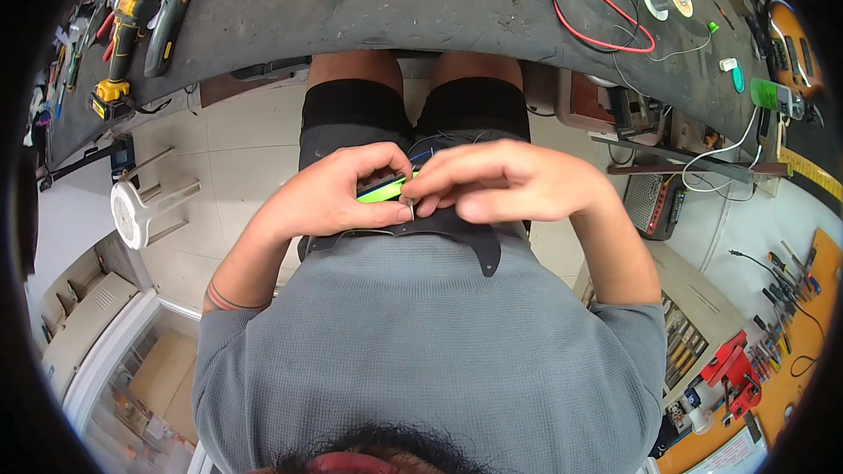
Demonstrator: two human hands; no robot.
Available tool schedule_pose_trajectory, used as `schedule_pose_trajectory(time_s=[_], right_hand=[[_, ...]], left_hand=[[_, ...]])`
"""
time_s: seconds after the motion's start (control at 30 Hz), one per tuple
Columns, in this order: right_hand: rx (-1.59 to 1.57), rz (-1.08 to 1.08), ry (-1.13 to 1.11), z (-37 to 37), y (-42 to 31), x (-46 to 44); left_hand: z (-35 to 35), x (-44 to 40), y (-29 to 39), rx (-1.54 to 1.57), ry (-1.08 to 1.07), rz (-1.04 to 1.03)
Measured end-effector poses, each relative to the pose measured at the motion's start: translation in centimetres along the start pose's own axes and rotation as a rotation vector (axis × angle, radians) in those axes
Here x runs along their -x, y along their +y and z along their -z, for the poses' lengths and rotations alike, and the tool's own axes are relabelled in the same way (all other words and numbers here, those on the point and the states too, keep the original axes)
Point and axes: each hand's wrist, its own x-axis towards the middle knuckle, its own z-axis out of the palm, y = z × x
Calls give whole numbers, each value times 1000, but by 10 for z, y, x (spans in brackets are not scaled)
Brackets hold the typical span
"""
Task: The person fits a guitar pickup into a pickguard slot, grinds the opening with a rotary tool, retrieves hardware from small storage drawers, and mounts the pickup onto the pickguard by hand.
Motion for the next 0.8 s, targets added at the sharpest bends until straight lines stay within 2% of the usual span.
schedule_pose_trajectory(time_s=[0.03, 0.13, 0.2, 0.3, 0.33, 0.37, 0.63, 0.8], right_hand=[[27, -53, 123, -9, -3, -4], [162, -165, 305, -25, -6, -19], [88, -156, 358, -32, -3, -23], [41, -93, 438, -44, 4, -26], [45, -85, 466, -48, 3, -25], [48, -78, 498, -52, 3, -23], [-102, -30, 677, -66, 31, -20], [15, 109, 644, -63, 38, -19]], left_hand=[[-2, 0, -3, -14, 6, 1], [-6, 0, -6, -17, 18, -29], [-7, 0, -12, -31, -7, -94], [6, -1, -16, 168, -218, 2], [5, -1, -21, 142, -184, -92], [7, -1, -20, 98, -201, -74], [-2, 8, -25, 13, -342, 8], [-6, 33, 3, -53, -216, 118]])
